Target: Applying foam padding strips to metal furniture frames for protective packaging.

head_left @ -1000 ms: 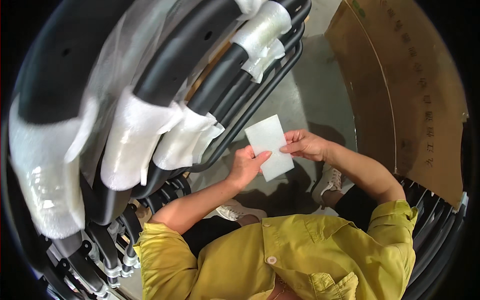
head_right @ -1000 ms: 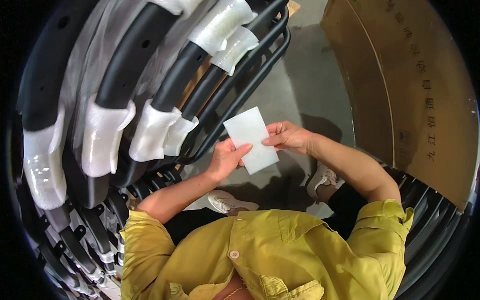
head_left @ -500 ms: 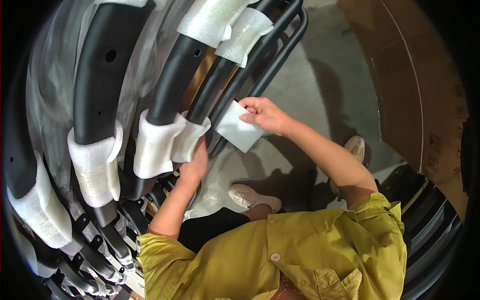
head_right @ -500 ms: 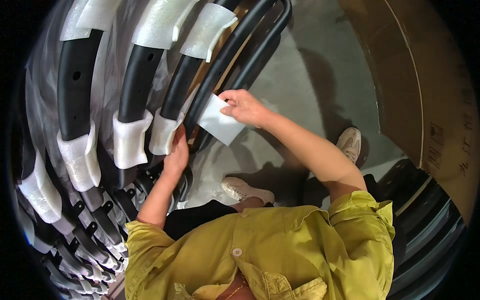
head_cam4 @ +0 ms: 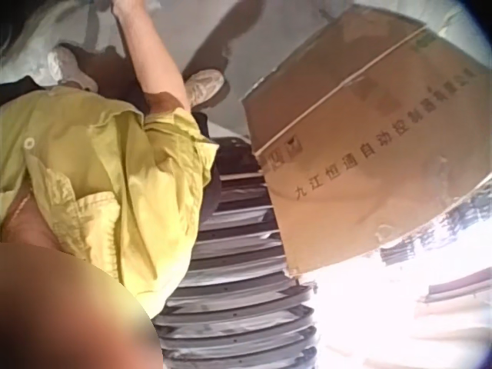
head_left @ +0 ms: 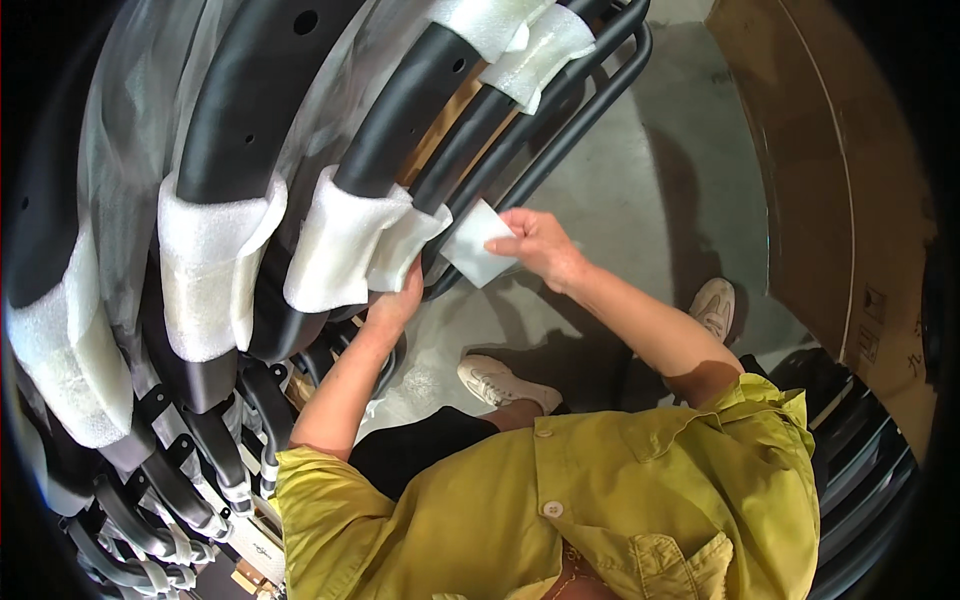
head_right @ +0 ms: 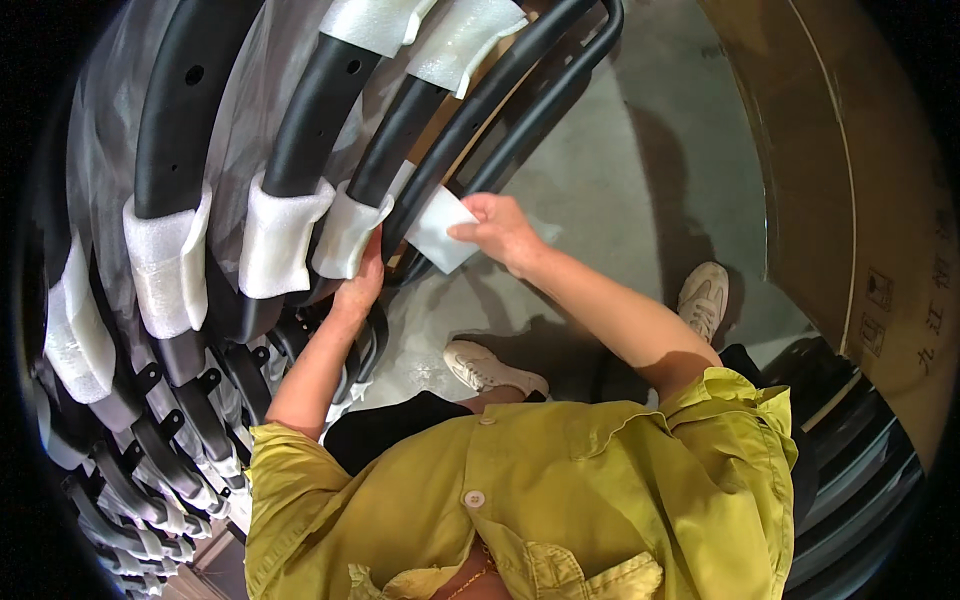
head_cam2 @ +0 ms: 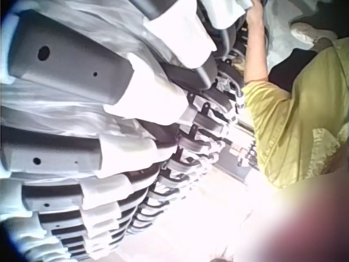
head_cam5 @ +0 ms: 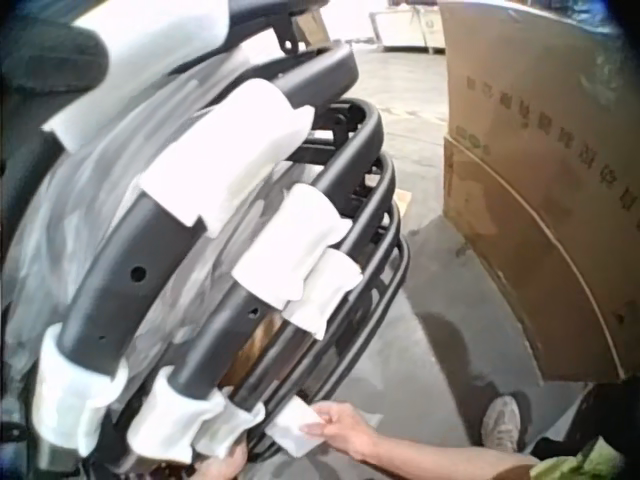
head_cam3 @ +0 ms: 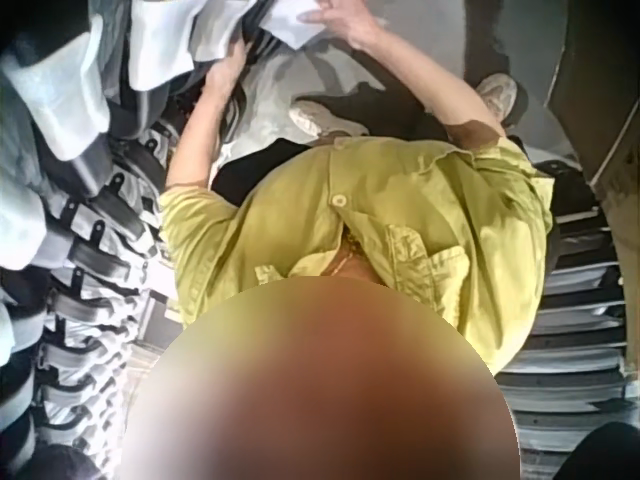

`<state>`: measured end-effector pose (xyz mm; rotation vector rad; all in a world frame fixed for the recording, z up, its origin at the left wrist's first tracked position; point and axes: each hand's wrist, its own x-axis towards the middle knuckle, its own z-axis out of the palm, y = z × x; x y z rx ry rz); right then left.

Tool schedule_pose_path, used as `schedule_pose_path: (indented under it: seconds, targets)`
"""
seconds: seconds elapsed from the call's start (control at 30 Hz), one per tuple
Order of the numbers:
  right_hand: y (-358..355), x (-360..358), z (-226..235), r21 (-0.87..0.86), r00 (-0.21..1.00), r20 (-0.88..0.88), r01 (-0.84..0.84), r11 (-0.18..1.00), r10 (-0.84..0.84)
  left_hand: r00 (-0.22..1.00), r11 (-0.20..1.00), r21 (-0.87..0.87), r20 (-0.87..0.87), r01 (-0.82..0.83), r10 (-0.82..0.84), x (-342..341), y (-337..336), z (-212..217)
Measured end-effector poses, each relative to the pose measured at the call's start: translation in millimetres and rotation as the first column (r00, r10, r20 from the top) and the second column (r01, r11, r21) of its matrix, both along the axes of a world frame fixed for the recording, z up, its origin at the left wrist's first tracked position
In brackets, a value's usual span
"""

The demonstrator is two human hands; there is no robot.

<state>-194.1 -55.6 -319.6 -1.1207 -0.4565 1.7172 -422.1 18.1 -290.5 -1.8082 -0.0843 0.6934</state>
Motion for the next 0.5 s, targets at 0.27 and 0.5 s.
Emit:
schedule_pose_path:
  seconds: [0.27, 0.5]
  targets:
    - [-8.2, -8.2, 4.3, -0.159, 0.997, -0.073, -0.037, 0.987, 0.026, 0.834, 0.893, -0.322, 0.356, -0.314, 0.421, 28.3, -21.7, 12.9]
    - [8.9, 6.6, 10.3, -0.132, 0.992, 0.011, -0.121, 0.984, 0.124, 0.883, 0.949, -0.194, 0.357, -0.248, 0.304, 23.2, -27.6, 14.4]
